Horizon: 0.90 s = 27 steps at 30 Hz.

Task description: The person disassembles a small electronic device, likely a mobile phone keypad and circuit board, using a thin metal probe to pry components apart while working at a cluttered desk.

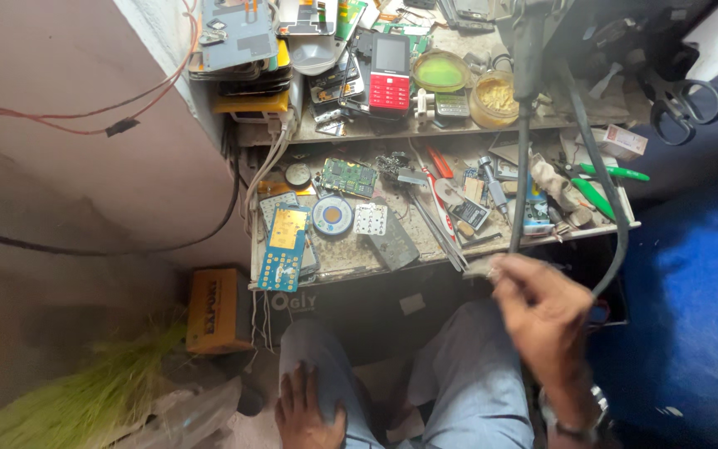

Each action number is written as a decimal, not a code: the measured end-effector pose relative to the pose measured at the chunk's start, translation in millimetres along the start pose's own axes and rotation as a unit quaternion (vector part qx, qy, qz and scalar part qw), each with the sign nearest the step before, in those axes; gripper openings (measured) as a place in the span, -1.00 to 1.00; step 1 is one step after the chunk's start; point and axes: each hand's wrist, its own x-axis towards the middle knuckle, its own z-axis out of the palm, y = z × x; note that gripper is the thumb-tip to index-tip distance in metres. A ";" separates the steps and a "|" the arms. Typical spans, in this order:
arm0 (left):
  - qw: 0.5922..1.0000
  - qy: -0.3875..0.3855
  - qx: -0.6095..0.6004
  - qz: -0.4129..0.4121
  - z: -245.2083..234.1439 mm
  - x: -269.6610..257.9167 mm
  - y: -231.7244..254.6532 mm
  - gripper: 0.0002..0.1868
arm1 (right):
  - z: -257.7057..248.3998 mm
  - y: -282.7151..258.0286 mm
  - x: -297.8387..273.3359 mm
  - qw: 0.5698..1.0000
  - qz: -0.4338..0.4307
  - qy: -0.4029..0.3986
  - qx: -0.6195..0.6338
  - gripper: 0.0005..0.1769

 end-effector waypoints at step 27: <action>0.690 -0.202 -0.658 -0.224 -151.7 59.4 142.4 -0.86 | 48.6 19.9 -144.4 0.786 0.333 -0.284 0.436 -0.76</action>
